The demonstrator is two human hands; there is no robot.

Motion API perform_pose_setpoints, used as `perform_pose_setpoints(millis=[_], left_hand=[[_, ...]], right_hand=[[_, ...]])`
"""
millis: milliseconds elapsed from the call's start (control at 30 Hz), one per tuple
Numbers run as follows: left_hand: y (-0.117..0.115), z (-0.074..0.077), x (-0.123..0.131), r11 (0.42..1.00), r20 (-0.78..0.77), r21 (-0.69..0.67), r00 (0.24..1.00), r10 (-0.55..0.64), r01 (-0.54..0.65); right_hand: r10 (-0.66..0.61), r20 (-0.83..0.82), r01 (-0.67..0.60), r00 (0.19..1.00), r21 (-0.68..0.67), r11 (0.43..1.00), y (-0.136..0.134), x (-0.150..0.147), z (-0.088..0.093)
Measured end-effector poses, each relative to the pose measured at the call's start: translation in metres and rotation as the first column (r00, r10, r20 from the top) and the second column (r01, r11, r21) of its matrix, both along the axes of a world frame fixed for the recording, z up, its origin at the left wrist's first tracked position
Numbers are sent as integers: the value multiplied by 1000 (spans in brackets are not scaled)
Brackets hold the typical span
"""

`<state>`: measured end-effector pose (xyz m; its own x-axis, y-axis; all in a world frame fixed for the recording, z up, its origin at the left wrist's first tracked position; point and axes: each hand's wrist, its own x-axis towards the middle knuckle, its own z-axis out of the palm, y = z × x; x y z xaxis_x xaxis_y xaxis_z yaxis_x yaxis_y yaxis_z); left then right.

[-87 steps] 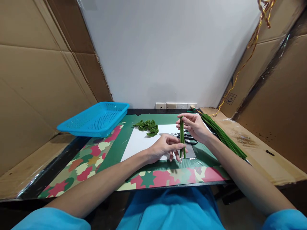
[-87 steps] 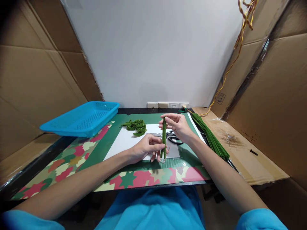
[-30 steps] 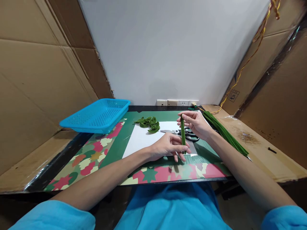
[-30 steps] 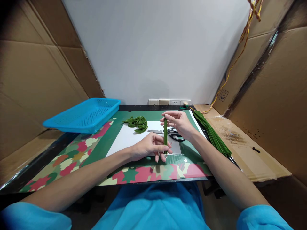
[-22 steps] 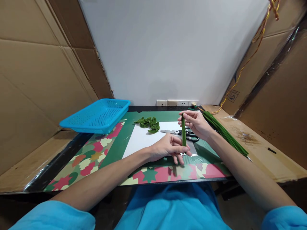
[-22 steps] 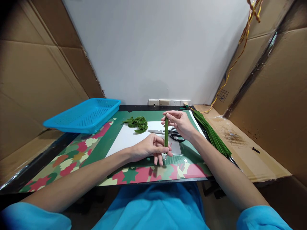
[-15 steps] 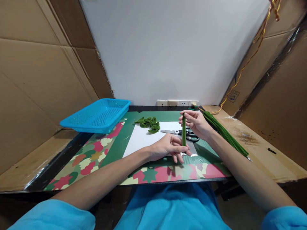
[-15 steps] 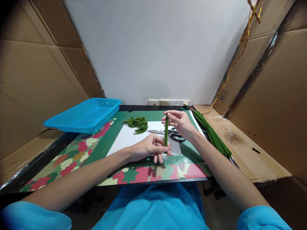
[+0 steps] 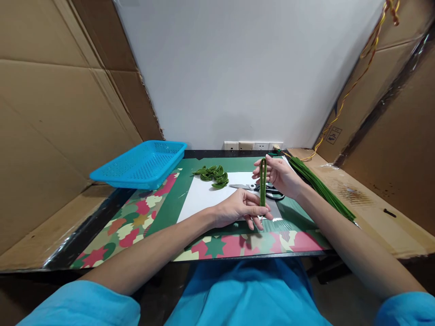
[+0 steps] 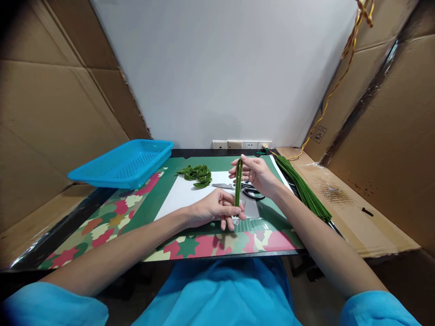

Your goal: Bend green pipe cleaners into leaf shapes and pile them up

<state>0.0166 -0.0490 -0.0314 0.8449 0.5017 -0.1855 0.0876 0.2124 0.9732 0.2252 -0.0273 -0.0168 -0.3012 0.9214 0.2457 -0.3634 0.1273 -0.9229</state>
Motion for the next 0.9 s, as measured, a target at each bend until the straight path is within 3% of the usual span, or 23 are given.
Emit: perform_pose_setpoints(millis=[900], left_hand=[[0, -4, 1, 997, 0, -20, 997, 80, -80]], right_hand=[[-73, -22, 73, 997, 45, 996, 0, 1, -1]])
